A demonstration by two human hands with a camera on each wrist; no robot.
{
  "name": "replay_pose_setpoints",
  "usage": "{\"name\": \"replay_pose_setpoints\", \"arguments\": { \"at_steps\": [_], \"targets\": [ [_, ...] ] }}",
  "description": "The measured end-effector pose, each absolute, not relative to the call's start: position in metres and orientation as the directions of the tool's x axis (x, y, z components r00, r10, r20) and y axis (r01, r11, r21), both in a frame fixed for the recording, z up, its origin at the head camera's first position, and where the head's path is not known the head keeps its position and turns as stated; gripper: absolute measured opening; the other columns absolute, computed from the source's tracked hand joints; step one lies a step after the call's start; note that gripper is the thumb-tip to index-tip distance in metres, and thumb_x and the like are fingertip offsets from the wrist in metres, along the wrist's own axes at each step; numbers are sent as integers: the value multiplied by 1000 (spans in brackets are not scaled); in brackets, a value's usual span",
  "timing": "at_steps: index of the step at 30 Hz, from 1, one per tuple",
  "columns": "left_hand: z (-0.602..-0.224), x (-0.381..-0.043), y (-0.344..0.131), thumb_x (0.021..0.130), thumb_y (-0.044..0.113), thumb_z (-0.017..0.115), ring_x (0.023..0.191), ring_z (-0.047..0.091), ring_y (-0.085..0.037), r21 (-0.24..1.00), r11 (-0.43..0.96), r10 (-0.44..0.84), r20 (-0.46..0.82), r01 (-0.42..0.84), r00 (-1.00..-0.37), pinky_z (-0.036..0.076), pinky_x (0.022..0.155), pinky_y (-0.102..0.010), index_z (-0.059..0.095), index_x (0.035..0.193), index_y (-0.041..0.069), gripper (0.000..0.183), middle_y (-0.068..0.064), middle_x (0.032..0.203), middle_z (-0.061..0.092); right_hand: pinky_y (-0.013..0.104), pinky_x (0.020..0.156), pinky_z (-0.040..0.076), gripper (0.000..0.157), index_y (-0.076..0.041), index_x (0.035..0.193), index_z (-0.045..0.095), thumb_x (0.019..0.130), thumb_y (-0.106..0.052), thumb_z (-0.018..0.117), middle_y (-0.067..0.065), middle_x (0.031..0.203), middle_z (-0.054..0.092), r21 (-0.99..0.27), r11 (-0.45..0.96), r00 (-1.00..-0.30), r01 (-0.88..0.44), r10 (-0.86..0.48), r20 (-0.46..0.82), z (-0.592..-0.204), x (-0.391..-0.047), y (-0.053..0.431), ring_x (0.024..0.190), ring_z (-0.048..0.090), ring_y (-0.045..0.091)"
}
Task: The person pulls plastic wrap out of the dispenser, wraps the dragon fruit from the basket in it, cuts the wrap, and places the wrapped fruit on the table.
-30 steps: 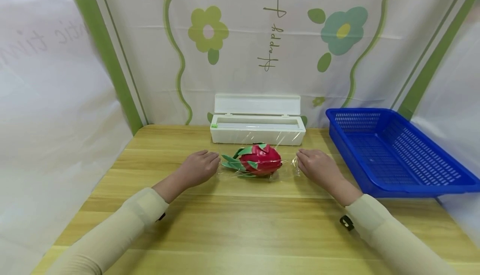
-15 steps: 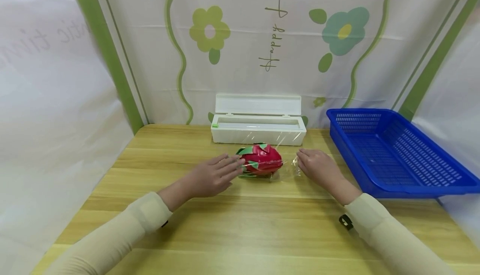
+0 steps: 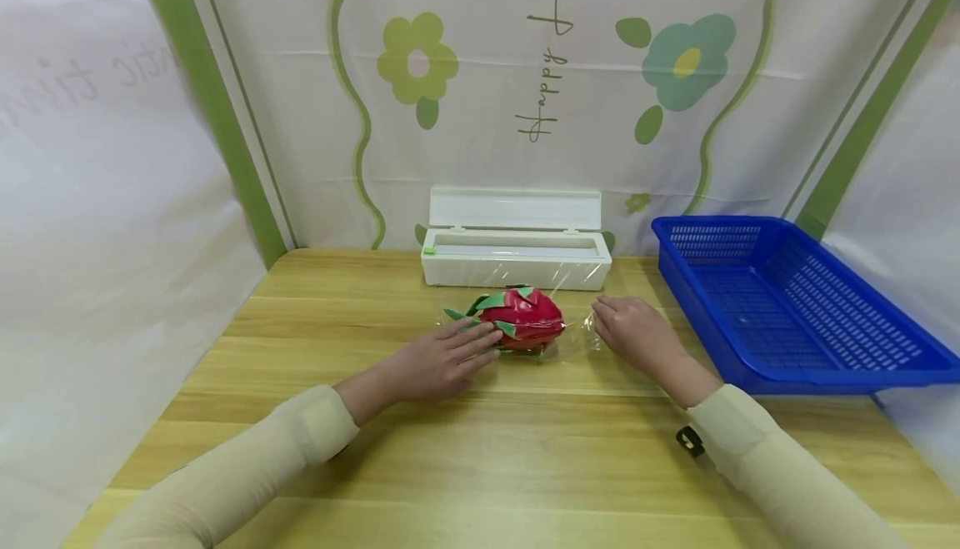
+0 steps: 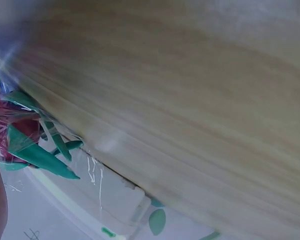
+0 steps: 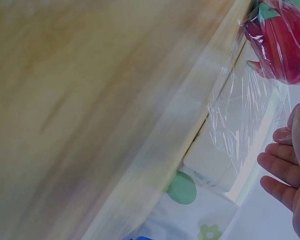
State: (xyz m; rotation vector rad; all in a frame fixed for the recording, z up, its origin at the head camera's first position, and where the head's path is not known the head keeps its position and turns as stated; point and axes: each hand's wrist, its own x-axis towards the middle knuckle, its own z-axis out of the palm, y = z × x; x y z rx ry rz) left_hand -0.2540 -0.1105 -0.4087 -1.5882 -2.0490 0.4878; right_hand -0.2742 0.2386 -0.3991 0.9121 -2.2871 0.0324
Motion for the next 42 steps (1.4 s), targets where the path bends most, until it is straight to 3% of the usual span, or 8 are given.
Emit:
{"name": "replay_pose_setpoints", "arguments": {
  "at_steps": [6, 28, 36, 39, 42],
  "targets": [
    [-410, -258, -110, 86, 43, 50, 130, 14, -30, -549, 316, 949, 169, 774, -268, 13, 104, -42, 32, 136, 5, 66, -15, 142, 21, 42, 75, 47, 28, 3, 98, 65, 76, -14, 62, 15, 98, 63, 208, 764, -551, -610, -598, 582, -397, -271, 237, 84, 61, 30],
    [-410, -260, -107, 84, 45, 52, 130, 16, -29, -517, 331, 943, 209, 789, -258, 14, 104, -41, 31, 136, 3, 70, -16, 141, 23, 44, 75, 47, 30, 5, 97, 64, 75, -16, 62, 17, 96, 63, 215, 702, -478, -679, -644, 597, -392, -265, 254, 83, 60, 31],
    [-409, -260, -108, 85, 46, 51, 130, 17, -30, -520, 331, 943, 200, 788, -265, 15, 104, -42, 31, 136, 2, 69, -17, 141, 23, 44, 72, 48, 32, 4, 99, 64, 77, -18, 62, 18, 97, 62, 237, 722, -510, -650, -645, 568, -385, -257, 262, 83, 60, 32],
    [-409, -259, -107, 85, 45, 51, 129, 18, -29, -515, 330, 943, 203, 791, -262, 16, 104, -42, 32, 135, 2, 69, -16, 141, 24, 44, 71, 48, 32, 5, 100, 64, 79, -19, 60, 18, 96, 62, 253, 713, -471, -654, -646, 601, -383, -252, 260, 83, 60, 33],
    [-408, -259, -107, 84, 44, 53, 129, 20, -29, -506, 333, 942, 210, 796, -260, 16, 104, -42, 34, 135, 2, 68, -16, 140, 25, 46, 74, 47, 32, 6, 101, 63, 82, -19, 56, 19, 97, 62, 264, 664, -366, -700, -651, 665, -380, -246, 252, 86, 59, 34]
  ]
}}
